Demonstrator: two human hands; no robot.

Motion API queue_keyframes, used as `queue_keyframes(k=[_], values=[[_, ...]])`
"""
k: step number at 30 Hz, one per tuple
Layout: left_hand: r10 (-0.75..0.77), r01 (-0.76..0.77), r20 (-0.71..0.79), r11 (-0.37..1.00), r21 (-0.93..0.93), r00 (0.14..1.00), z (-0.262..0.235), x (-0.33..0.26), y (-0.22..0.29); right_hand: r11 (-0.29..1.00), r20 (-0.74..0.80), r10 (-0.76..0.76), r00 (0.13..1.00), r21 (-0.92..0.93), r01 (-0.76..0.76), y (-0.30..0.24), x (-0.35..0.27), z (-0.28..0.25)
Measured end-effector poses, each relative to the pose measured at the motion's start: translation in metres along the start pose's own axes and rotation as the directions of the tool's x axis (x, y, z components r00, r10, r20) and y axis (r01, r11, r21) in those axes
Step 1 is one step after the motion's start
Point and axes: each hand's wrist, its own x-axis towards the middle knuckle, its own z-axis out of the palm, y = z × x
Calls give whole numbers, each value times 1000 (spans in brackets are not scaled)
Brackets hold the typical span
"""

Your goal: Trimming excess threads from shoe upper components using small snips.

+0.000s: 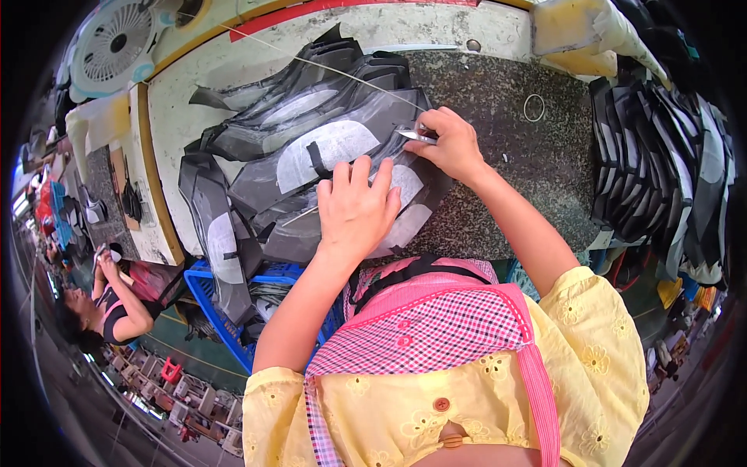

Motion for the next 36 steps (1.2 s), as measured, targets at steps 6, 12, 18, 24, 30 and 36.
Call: queue_keyframes(k=[6, 12, 18, 24, 30, 36], values=[[22, -26, 67, 998, 59, 998, 2, 8, -3, 993, -197, -103, 975, -70, 91, -8, -2, 17], [11, -17, 201, 999, 32, 980, -1, 22, -2, 990, -578, -118, 808, -9, 139, 12, 8, 2], [-88, 89, 40, 996, -6, 995, 12, 28, 2, 974, -63, 228, 972, 7, -228, -8, -28, -45], [-105, 106, 79, 994, -6, 991, 16, 29, 4, 931, 43, 351, 936, -121, -344, 1, -23, -45], [-113, 117, 66, 992, -49, 991, 14, 28, 6, 924, 99, 382, 919, -38, -380, 9, -12, -37], [-119, 123, 57, 989, -79, 991, 16, 29, 4, 914, 67, 395, 916, 72, -399, 18, -10, -41]])
